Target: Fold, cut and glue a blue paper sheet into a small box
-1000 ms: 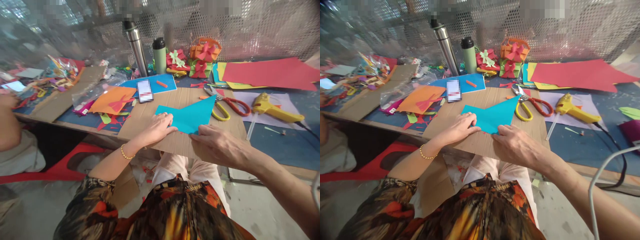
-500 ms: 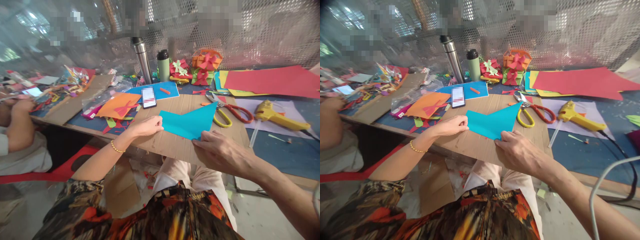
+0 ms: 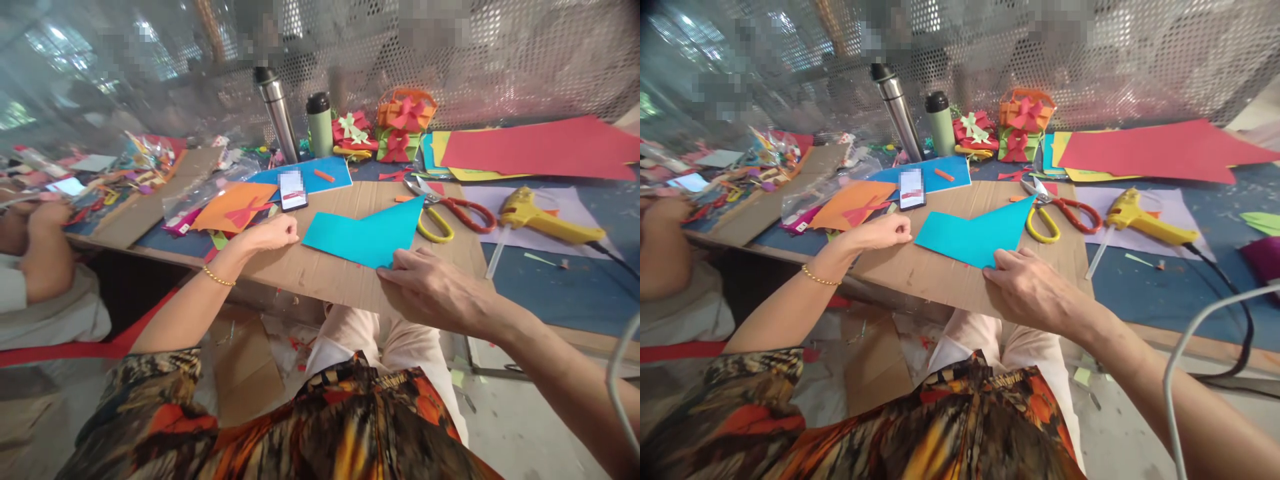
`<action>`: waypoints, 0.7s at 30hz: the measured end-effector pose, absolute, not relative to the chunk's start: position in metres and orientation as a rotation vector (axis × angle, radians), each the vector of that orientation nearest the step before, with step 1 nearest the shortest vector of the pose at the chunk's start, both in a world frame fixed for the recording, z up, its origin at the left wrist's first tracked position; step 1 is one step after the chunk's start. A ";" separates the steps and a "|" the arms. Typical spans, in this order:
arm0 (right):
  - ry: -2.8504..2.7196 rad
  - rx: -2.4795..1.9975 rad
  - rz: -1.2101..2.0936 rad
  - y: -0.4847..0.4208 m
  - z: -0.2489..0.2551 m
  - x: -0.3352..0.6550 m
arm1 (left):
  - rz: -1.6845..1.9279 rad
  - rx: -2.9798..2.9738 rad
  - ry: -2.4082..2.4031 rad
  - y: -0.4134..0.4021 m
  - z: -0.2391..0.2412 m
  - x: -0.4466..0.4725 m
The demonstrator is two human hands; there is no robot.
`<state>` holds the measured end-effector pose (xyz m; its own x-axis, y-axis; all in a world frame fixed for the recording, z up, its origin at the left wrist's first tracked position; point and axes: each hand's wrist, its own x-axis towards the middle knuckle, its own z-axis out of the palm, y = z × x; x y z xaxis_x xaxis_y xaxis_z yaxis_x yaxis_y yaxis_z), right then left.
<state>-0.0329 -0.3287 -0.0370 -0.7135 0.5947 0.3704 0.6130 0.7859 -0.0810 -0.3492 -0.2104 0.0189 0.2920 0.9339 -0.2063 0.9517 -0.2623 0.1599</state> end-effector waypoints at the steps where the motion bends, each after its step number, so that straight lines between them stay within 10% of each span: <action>1: -2.608 -0.912 -0.080 -0.328 -0.037 -0.033 | -0.026 2.345 1.809 -0.216 0.018 -0.348; 5: -2.598 -0.920 -0.071 -0.327 -0.035 -0.036 | 0.602 2.771 1.722 -0.250 0.002 -0.325; 21: -2.758 -0.955 -0.030 -0.319 -0.014 -0.052 | 0.510 3.125 0.988 -0.287 -0.040 -0.301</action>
